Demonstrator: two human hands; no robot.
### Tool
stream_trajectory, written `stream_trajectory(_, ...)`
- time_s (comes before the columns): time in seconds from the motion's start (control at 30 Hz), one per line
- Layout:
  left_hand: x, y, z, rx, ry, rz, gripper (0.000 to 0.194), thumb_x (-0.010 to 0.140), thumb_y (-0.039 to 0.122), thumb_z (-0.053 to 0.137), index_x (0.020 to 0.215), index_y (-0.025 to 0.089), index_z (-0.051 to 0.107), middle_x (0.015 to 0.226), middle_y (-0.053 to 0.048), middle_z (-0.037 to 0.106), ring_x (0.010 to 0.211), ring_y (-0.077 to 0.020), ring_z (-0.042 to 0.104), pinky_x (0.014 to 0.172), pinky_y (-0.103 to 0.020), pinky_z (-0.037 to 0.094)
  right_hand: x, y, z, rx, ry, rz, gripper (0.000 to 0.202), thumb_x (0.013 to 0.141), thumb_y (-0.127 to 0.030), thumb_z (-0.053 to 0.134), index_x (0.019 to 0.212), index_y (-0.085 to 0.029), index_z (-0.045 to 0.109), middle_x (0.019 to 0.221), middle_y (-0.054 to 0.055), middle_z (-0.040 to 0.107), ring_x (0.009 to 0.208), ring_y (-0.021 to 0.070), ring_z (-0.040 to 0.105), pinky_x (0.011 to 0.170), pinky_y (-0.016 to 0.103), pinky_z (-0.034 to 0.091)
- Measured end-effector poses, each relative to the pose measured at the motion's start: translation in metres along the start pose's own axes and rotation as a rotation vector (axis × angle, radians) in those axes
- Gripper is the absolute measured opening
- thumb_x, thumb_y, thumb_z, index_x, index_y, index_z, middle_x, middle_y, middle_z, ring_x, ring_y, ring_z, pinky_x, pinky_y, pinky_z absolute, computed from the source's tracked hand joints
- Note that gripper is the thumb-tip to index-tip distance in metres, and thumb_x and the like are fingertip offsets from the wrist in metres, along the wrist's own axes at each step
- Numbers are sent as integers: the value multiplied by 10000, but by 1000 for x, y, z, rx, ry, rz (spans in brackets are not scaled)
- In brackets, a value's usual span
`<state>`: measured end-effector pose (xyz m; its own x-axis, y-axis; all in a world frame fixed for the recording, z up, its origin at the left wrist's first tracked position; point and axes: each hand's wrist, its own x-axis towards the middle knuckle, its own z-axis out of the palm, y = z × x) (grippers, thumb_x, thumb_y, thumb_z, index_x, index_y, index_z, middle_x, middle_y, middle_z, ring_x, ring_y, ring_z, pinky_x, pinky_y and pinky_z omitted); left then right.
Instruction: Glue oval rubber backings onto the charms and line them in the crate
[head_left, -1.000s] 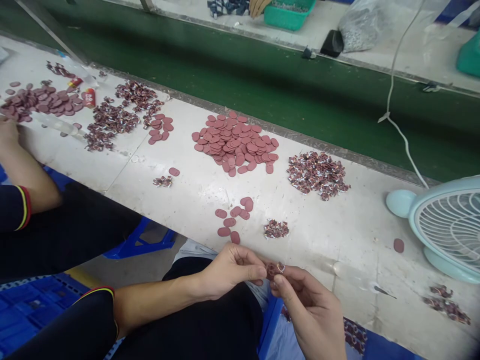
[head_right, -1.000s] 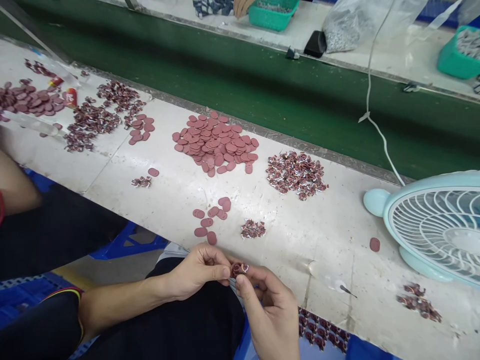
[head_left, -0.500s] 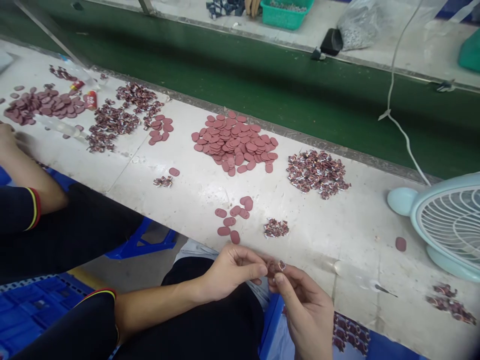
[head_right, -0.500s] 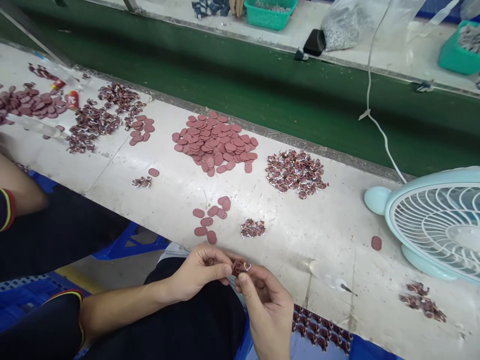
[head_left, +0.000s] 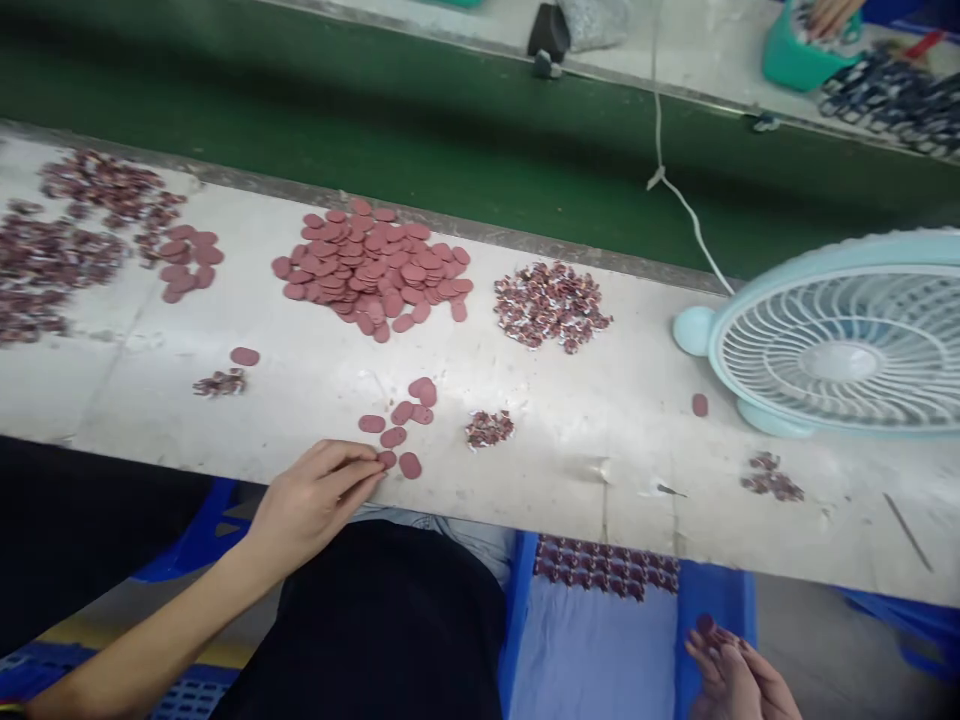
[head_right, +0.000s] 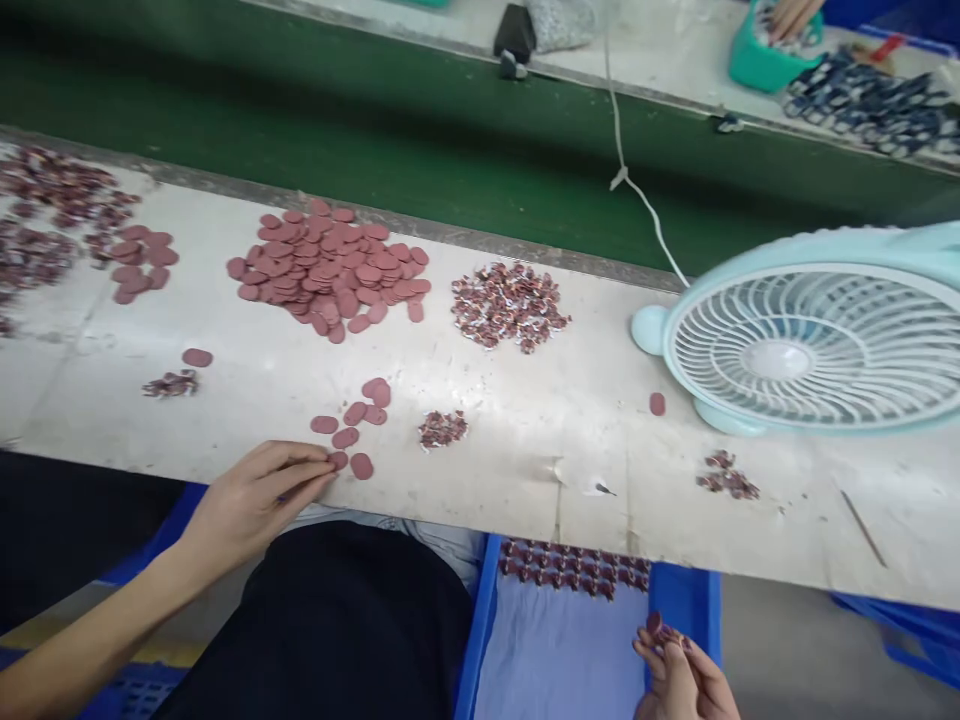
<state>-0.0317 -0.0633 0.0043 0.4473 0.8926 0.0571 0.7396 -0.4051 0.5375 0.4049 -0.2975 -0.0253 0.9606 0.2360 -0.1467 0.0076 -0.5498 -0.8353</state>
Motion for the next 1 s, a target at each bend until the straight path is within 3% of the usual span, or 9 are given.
stream_trajectory(0.1, -1, -1, -1, 11, 16, 38, 189, 915, 247, 685, 1082, 265, 771, 1143, -83, 740, 1064, -276, 691, 912, -408, 585, 33, 39, -15, -200, -61, 73, 394, 717, -591, 821, 909, -278, 676, 1066, 145, 762, 1066, 407, 731, 958, 516, 602)
stream_trajectory(0.2, 2, 1, -4, -1, 0, 43, 182, 919, 274, 679, 1079, 290, 763, 1118, -55, 760, 1044, -262, 710, 928, -399, 584, 63, 80, -17, -483, -103, 167, 354, 841, -530, 749, 907, -189, 685, 885, 84, 747, 948, 318, 749, 945, 536, 586)
stream_trajectory(0.3, 4, 2, -6, 13, -19, 12, 169, 925, 306, 659, 1064, 289, 753, 1091, -42, 770, 988, -248, 733, 867, -362, 592, 83, 114, -12, -706, -163, 211, 268, 938, -418, 693, 1002, -158, 689, 977, 38, 721, 958, 215, 703, 913, 455, 573)
stream_trajectory(0.5, 7, 3, -15, -14, -65, -110, 302, 936, 405, 633, 1200, 265, 676, 1095, -47, 755, 826, -208, 709, 703, -280, 556, 93, 153, -8, -878, -282, 164, 289, 966, -387, 662, 1152, -167, 664, 1168, 67, 683, 1040, 225, 673, 903, 439, 578)
stream_trajectory(0.6, 10, 6, -20, -6, -86, -193, 353, 957, 390, 610, 1298, 298, 621, 1083, 13, 730, 666, -128, 626, 669, -243, 516, 95, 163, -8, -916, -304, 135, 320, 972, -393, 651, 1200, -170, 650, 1222, 80, 668, 1083, 239, 663, 926, 460, 572)
stream_trajectory(0.77, 13, 6, -24, -76, -53, -195, 295, 963, 355, 597, 1245, 311, 671, 1113, 42, 689, 600, -57, 529, 634, -198, 484, 94, 162, -3, -931, -323, 120, 335, 972, -403, 649, 1220, -178, 644, 1255, 85, 656, 1112, 245, 652, 951, 473, 560)
stream_trajectory(0.87, 14, 2, -26, -189, -38, -242, 262, 941, 346, 643, 1183, 281, 717, 1109, 23, 688, 702, -82, 598, 625, -188, 498, 90, 153, 2, -893, -328, 130, 322, 968, -391, 657, 1206, -175, 648, 1247, 83, 658, 1107, 242, 653, 949, 472, 560)
stream_trajectory(1.0, 16, -1, -32, -394, -52, -407, 290, 892, 393, 712, 1136, 238, 738, 1219, -32, 715, 997, -205, 688, 747, -242, 584, 84, 130, 6, -775, -268, 169, 280, 958, -378, 673, 1141, -166, 667, 1179, 69, 677, 1054, 227, 665, 920, 449, 568)
